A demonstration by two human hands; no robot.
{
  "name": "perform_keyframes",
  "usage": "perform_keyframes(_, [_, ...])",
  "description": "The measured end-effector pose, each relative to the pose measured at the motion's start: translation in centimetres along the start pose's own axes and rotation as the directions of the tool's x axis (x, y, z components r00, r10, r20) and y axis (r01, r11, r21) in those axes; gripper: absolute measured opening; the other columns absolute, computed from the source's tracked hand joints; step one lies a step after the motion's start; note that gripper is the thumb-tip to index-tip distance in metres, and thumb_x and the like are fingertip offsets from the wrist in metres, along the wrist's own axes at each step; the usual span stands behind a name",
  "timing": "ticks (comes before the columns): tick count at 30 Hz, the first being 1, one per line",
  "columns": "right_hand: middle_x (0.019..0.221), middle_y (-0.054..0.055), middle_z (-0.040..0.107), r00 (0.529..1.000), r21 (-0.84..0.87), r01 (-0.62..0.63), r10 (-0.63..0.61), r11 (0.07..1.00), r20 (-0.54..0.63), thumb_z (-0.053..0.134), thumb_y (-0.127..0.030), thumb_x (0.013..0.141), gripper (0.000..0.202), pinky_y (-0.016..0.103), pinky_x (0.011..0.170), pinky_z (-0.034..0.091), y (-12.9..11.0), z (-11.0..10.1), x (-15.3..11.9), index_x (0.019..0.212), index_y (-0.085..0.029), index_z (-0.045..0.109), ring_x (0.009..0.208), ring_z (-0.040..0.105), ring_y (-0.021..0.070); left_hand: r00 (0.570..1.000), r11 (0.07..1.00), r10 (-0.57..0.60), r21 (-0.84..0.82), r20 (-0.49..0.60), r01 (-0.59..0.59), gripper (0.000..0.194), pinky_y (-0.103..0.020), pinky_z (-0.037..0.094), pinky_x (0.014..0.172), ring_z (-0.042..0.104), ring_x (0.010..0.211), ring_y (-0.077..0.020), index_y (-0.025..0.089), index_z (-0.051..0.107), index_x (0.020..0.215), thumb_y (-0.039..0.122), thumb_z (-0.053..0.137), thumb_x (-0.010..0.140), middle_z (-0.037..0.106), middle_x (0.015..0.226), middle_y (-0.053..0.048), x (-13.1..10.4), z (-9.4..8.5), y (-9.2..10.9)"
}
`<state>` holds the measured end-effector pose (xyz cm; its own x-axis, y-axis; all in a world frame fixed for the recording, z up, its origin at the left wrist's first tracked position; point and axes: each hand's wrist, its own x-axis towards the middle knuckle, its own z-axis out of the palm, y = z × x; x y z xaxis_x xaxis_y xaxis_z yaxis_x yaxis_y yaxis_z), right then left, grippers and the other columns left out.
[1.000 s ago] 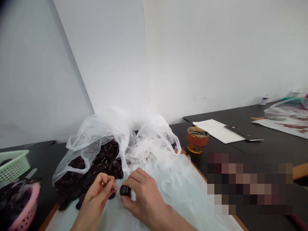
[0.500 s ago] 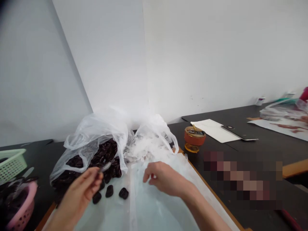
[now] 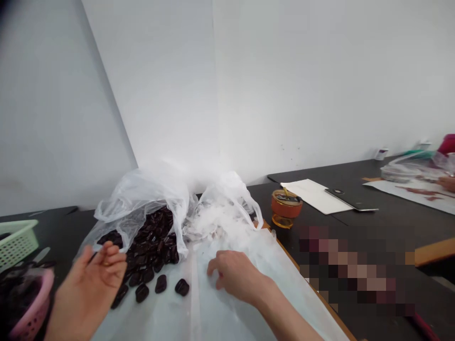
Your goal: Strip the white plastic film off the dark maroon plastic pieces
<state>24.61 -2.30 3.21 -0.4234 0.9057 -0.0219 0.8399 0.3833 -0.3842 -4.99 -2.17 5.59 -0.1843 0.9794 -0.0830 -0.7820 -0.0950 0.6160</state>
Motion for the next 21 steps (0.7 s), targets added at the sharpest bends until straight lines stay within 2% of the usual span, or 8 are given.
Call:
perform_keyframes(1, [0.083,0.0,0.067,1.0,-0.003,0.005,-0.005,1.0,0.005,0.062,-0.01,0.071,0.022,0.023,0.059,0.032,-0.1,0.2,0.1,0.084,-0.025,0.072,0.073,0.06,0.0146,0.999,0.998,-0.035,0.061,0.028,0.034,0.02,-0.017,0.05,0.049,0.057,0.063,-0.0103,0.013,0.066,0.084,0.017,0.047,0.089,0.06,0.074,-0.003,-0.3,0.2,-1.0])
perform_keyframes(3, [0.082,0.0,0.066,1.0,-0.011,0.018,-0.018,1.0,0.001,0.057,-0.006,0.071,0.022,0.023,0.059,0.032,-0.2,0.6,0.2,0.077,-0.022,0.071,0.07,0.058,0.0136,0.993,0.963,-0.087,0.262,0.075,0.064,0.01,-0.018,0.05,0.053,0.057,0.064,-0.0111,0.015,0.067,0.081,0.017,0.057,0.084,0.062,0.074,-0.002,-0.9,0.3,-2.7])
perform_keyframes(6, [0.088,0.003,0.064,0.999,-0.027,0.053,-0.053,0.998,-0.007,0.054,-0.002,0.072,0.022,0.023,0.062,0.034,-0.2,0.9,0.2,0.076,-0.019,0.068,0.08,0.058,0.0162,0.961,0.782,-0.169,0.624,0.218,-0.004,0.013,-0.018,0.045,0.055,0.054,0.06,-0.0104,0.017,0.067,0.075,0.028,0.067,0.081,0.064,0.069,0.0,-1.5,0.2,-4.5])
perform_keyframes(8, [0.091,0.005,0.064,0.997,-0.037,0.074,-0.074,0.997,-0.014,0.055,-0.003,0.073,0.02,0.026,0.068,0.036,-0.2,0.9,0.2,0.08,-0.019,0.066,0.089,0.057,0.0196,0.938,0.656,-0.205,0.75,0.281,-0.082,0.016,-0.019,0.043,0.055,0.052,0.058,-0.0108,0.018,0.066,0.073,0.033,0.069,0.079,0.064,0.065,0.0,-1.9,0.3,-5.2])
perform_keyframes(12, [0.096,0.006,0.065,0.998,-0.079,0.054,-0.056,0.995,-0.026,0.063,-0.007,0.073,0.022,0.034,0.079,0.036,-0.4,0.6,0.0,0.092,-0.018,0.064,0.096,0.053,0.0242,0.921,0.557,-0.232,0.819,0.312,-0.137,0.017,-0.022,0.043,0.055,0.052,0.057,-0.013,0.02,0.065,0.072,0.036,0.069,0.075,0.061,0.062,0.002,-2.3,0.5,-6.1])
perform_keyframes(16, [0.09,0.007,0.064,0.999,-0.106,0.031,-0.032,0.994,-0.006,0.064,-0.006,0.072,0.012,0.033,0.076,0.036,-0.6,0.4,-0.1,0.076,-0.017,0.064,0.096,0.052,0.0242,0.899,0.487,-0.28,0.857,0.338,-0.17,0.015,-0.023,0.043,0.056,0.051,0.06,-0.0137,0.02,0.064,0.074,0.034,0.064,0.079,0.058,0.065,0.002,-2.4,0.1,-7.0])
perform_keyframes(21, [0.087,0.007,0.065,0.997,-0.089,0.075,-0.077,0.993,-0.02,0.061,-0.004,0.07,0.015,0.031,0.074,0.036,-0.4,0.8,0.0,0.079,-0.016,0.062,0.09,0.054,0.0223,0.883,0.341,-0.274,0.897,0.381,-0.281,0.01,-0.028,0.044,0.064,0.056,0.069,-0.0173,0.021,0.066,0.082,0.028,0.06,0.081,0.065,0.078,-0.001,-2.4,-0.6,-7.9])
